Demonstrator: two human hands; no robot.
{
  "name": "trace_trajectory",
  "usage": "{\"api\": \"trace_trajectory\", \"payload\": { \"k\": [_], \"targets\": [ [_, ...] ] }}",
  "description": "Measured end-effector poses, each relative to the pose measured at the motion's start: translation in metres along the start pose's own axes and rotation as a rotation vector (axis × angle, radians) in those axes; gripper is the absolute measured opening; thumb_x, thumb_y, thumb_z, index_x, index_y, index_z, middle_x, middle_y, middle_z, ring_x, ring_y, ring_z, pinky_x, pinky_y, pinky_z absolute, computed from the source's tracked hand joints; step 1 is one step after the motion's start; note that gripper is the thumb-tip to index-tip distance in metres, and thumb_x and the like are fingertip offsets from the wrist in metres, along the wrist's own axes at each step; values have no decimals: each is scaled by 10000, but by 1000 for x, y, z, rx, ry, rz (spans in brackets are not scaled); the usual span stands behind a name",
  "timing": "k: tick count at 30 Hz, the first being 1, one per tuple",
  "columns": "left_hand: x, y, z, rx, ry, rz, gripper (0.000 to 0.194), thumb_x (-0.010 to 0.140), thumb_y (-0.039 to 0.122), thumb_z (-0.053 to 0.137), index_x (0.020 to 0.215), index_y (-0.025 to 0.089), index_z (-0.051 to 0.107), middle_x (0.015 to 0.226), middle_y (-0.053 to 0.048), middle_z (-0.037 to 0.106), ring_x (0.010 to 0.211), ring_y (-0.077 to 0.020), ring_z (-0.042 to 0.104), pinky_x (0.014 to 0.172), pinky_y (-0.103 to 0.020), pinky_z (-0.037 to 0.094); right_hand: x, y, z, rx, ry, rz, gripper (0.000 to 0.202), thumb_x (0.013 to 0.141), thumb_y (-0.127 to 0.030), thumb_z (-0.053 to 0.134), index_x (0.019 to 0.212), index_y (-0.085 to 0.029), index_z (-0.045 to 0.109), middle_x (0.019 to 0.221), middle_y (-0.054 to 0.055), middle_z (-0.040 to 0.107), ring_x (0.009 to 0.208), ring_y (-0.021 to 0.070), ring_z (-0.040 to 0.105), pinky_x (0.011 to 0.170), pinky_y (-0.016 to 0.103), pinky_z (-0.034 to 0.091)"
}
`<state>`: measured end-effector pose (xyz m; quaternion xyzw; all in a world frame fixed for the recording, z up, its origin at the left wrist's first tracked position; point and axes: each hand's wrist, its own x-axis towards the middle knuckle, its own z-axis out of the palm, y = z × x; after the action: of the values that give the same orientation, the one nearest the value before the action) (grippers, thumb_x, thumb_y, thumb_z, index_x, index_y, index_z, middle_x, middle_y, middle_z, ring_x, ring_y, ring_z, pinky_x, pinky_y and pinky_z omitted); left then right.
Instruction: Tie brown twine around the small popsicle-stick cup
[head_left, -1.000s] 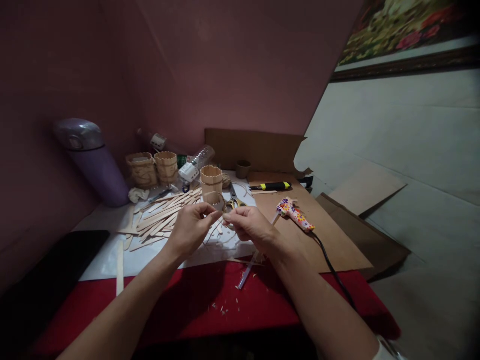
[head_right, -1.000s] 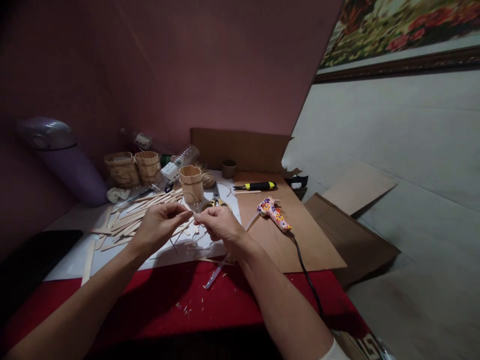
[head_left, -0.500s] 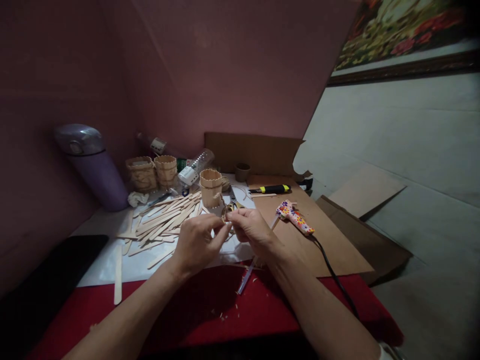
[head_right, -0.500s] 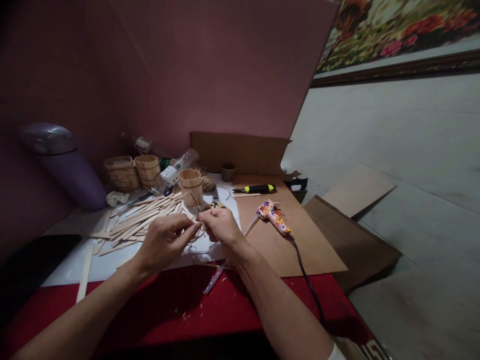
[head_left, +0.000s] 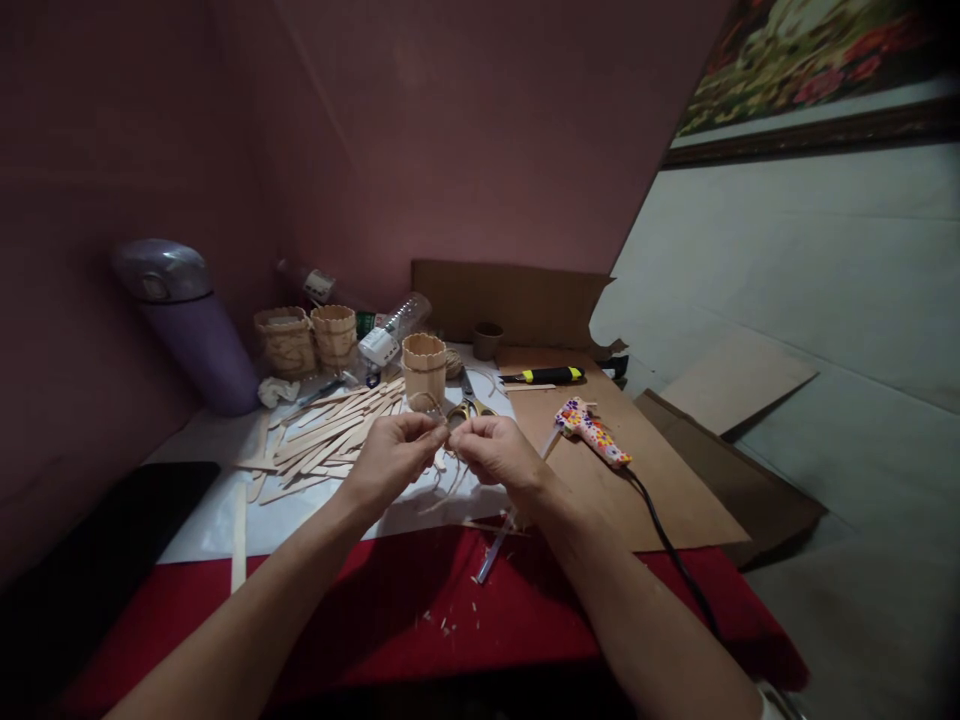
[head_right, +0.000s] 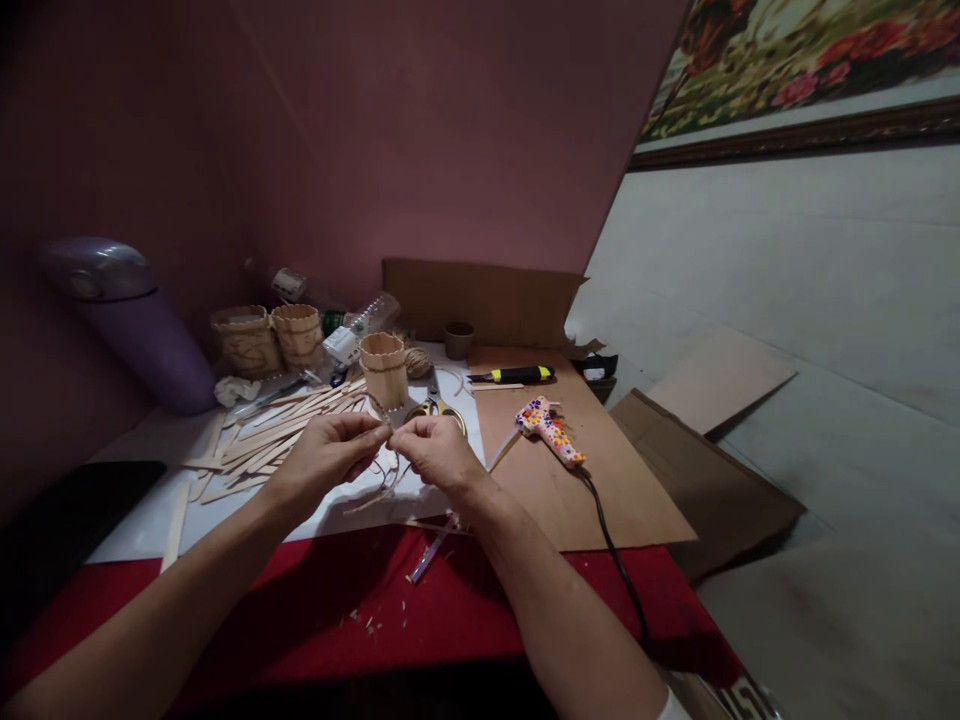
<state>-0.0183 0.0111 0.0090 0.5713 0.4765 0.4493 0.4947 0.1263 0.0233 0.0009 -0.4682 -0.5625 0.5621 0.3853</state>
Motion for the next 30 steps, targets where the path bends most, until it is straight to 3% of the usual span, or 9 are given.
{"api": "trace_trajectory", "payload": {
  "k": [6, 16, 19, 25, 27, 30],
  "targets": [
    [-1, 0, -2, -53, 6, -87, 302, 709, 357, 632, 544, 148, 491, 425, 60, 384, 374, -36, 307, 365, -175, 175, 0, -1, -3, -61, -61, -38, 160, 640, -309, 606, 627, -160, 548, 435, -93, 356, 375, 32, 273, 382, 189, 193],
    [2, -1, -6, 57, -57, 2, 213, 623, 335, 669, 611, 126, 629, 413, 51, 406, 386, -58, 313, 382, -203, 215, 0, -1, -6, -95, -55, -62, 121, 648, -272, 545, 592, -169, 517, 445, -78, 367, 401, 45, 275, 408, 199, 207],
    [3, -2, -8, 134, -37, 58, 203, 645, 327, 651, 590, 133, 629, 414, 53, 403, 397, -59, 305, 391, -205, 218, 2, 4, -6, -200, 2, -155, 127, 680, -267, 557, 612, -161, 545, 509, -43, 457, 463, 63, 353, 449, 204, 269],
    [10, -12, -13, 268, 118, 111, 200, 650, 313, 647, 555, 138, 625, 472, 21, 504, 450, -83, 389, 431, -212, 268, -3, 5, -7, -438, 160, -348, 223, 779, -337, 578, 636, -166, 584, 622, 16, 573, 574, 100, 470, 533, 229, 340],
    [11, -15, -14, 297, 144, 108, 190, 661, 298, 632, 552, 143, 621, 468, 16, 519, 453, -92, 416, 443, -218, 285, -7, 3, -5, -405, 103, -327, 244, 790, -370, 581, 655, -166, 592, 609, 15, 571, 554, 100, 474, 519, 228, 340],
    [11, -16, -13, 244, 177, 117, 162, 678, 274, 619, 584, 142, 620, 514, -4, 576, 499, -107, 486, 484, -219, 341, -13, 2, 2, -294, -80, -261, 185, 798, -344, 579, 769, -167, 624, 583, -4, 556, 523, 100, 486, 503, 223, 346]
  ]
}}
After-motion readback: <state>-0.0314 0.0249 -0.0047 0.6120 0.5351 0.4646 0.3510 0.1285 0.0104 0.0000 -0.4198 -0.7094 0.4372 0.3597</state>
